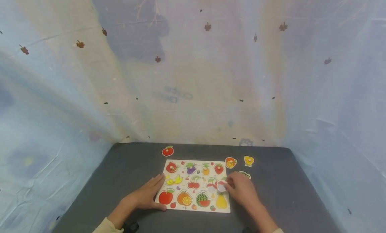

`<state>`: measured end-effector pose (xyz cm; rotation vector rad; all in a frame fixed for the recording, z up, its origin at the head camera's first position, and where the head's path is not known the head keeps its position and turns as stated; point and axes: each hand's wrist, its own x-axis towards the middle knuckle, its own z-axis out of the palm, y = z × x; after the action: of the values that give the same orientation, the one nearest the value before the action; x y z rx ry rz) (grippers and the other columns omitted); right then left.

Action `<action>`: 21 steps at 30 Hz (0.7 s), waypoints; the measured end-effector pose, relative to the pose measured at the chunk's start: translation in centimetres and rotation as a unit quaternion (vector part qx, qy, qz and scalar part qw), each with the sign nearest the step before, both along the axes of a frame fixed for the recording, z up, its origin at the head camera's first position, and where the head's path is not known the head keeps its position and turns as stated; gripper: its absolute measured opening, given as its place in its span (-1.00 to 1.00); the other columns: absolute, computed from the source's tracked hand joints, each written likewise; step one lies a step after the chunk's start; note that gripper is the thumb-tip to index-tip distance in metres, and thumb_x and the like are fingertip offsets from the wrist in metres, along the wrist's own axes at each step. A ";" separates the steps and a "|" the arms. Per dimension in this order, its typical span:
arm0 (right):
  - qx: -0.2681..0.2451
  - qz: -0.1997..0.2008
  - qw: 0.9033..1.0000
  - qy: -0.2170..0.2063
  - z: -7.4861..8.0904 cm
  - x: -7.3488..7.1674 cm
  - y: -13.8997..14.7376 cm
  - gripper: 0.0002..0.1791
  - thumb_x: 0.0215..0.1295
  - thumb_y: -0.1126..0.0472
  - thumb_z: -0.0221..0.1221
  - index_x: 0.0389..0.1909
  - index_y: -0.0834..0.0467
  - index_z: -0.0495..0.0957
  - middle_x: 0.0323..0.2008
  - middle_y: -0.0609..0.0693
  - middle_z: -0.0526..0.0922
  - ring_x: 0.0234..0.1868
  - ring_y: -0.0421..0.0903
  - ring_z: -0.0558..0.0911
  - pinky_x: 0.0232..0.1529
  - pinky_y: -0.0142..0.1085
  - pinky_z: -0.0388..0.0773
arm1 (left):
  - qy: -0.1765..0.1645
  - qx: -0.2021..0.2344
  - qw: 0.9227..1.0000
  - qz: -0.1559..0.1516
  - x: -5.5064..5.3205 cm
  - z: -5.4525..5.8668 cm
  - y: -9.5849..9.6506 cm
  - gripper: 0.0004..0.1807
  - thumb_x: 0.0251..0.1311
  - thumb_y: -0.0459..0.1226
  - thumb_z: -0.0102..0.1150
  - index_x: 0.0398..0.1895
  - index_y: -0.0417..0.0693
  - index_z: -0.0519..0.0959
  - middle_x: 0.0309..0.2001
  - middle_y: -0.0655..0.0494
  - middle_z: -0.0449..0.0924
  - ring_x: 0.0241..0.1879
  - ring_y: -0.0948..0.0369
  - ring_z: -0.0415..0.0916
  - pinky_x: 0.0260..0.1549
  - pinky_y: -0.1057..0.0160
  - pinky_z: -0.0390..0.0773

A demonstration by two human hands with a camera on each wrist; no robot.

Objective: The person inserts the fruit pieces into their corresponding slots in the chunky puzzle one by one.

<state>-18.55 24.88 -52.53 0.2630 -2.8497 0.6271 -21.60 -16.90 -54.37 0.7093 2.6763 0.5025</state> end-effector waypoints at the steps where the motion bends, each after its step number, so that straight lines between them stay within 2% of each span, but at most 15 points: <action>1: -0.001 0.002 1.000 -0.003 0.0 0.0 -0.2 -0.78 0.22 0.14 0.58 -0.29 -0.03 0.69 -0.42 -0.22 0.51 -0.36 -0.24 0.47 -0.24 -0.22 0.51 | 0.000 0.001 1.000 0.000 0.0 0.0 0.0 0.44 0.03 0.36 0.53 0.74 -0.25 0.00 0.74 -0.15 -0.07 0.71 -0.11 -0.09 0.64 -0.20 -0.02; 7: 0.001 0.011 1.000 -0.018 -0.1 -0.4 -1.0 -0.78 0.24 0.15 0.57 -0.30 -0.06 0.67 -0.43 -0.23 0.46 -0.36 -0.24 0.42 -0.27 -0.26 0.46 | -0.001 0.007 1.000 -0.001 0.3 0.3 0.1 0.43 0.04 0.32 0.56 0.73 -0.28 0.00 0.73 -0.18 -0.06 0.71 -0.12 -0.09 0.64 -0.21 -0.02; 17: 0.001 0.033 0.999 -0.012 -0.7 -1.5 -2.4 -0.78 0.23 0.16 0.57 -0.33 -0.06 0.67 -0.46 -0.25 0.45 -0.38 -0.24 0.40 -0.29 -0.28 0.43 | -0.005 -0.005 1.000 0.005 0.1 0.1 0.1 0.44 0.01 0.35 0.55 0.73 -0.25 0.01 0.74 -0.14 -0.05 0.71 -0.10 -0.08 0.64 -0.19 0.00; 21: 0.005 0.040 0.999 -0.013 -0.7 -1.8 -2.8 -0.79 0.24 0.15 0.57 -0.33 -0.06 0.67 -0.46 -0.26 0.46 -0.39 -0.26 0.39 -0.31 -0.28 0.42 | -0.008 -0.004 1.000 0.006 0.1 0.3 0.2 0.44 0.01 0.34 0.56 0.73 -0.25 0.01 0.73 -0.15 -0.05 0.71 -0.10 -0.09 0.64 -0.19 -0.01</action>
<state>-20.34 22.12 -53.26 0.3735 -2.8793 0.6371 -21.46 -16.75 -54.09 0.6842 2.6684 0.4990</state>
